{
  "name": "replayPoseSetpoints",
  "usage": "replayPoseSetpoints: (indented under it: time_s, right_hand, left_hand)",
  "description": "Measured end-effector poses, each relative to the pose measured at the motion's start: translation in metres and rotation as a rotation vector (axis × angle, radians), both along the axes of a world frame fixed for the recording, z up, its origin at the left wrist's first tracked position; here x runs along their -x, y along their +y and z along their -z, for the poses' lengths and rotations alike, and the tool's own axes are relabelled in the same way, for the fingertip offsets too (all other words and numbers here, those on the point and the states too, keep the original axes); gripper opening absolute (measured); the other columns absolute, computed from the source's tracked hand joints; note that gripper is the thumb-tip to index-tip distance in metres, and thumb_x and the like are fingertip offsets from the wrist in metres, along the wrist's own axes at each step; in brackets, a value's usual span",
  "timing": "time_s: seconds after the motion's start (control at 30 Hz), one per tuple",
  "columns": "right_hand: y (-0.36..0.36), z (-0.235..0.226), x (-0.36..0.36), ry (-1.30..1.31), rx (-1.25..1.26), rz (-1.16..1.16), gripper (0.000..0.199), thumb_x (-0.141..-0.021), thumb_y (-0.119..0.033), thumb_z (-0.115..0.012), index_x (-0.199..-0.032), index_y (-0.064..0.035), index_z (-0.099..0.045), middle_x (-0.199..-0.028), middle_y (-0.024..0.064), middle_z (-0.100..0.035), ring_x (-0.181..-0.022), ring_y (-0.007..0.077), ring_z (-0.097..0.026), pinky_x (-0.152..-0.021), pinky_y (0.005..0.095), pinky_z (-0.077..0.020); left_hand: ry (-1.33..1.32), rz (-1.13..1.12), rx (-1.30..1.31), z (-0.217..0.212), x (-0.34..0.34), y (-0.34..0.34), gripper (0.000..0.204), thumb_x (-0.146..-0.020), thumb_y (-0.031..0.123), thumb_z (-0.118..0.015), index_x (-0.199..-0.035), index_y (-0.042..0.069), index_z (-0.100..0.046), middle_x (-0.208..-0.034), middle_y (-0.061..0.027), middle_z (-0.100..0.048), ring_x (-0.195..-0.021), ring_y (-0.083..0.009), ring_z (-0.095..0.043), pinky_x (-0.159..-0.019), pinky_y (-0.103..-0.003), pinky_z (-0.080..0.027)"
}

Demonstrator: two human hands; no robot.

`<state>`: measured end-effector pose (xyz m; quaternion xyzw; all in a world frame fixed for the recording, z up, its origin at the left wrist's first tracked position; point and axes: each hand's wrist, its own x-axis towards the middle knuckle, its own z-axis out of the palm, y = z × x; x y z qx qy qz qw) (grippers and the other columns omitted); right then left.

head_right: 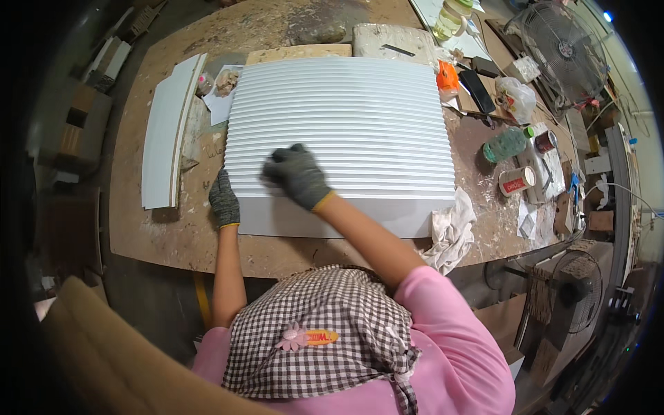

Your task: The person wipes a stack of white grooved panels with a cloth, scrapes the grooves using a small blade, and wipes them down again. The person then separates and rearranges the panels on the table before wiping the surfaces with a cloth.

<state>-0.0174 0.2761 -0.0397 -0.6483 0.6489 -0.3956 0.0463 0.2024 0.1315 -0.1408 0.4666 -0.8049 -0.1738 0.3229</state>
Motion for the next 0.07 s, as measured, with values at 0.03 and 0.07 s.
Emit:
replayPoseSetpoints:
  time_s: [0.03,0.07]
  right_hand:
    - [-0.022,0.005,-0.027,0.042,0.054,0.004,0.010,-0.080,-0.025,-0.066,-0.083,-0.0153,-0.066,-0.086,0.0058,-0.061,-0.081,0.0279,-0.054,-0.079,0.0395,-0.0437]
    - [-0.027,0.004,-0.036,0.040,0.064,-0.026,0.010,-0.080,-0.025,-0.066,-0.083,-0.0153,-0.066,-0.086,0.0058,-0.061,-0.081,0.0279,-0.054,-0.079,0.0395,-0.0437]
  left_hand:
    - [-0.248,0.069,0.298,0.015,-0.017,-0.006,0.035,-0.097,0.015,-0.041,-0.126,-0.002,-0.053,-0.119,-0.0221,-0.061,-0.104,-0.0335,-0.061,-0.090,-0.039,-0.048]
    - [-0.337,0.040,0.279,0.024,-0.030,-0.009,0.047,-0.086,0.003,-0.042,-0.132,0.000,-0.047,-0.122,-0.0213,-0.058,-0.107,-0.0345,-0.058,-0.094,-0.042,-0.046]
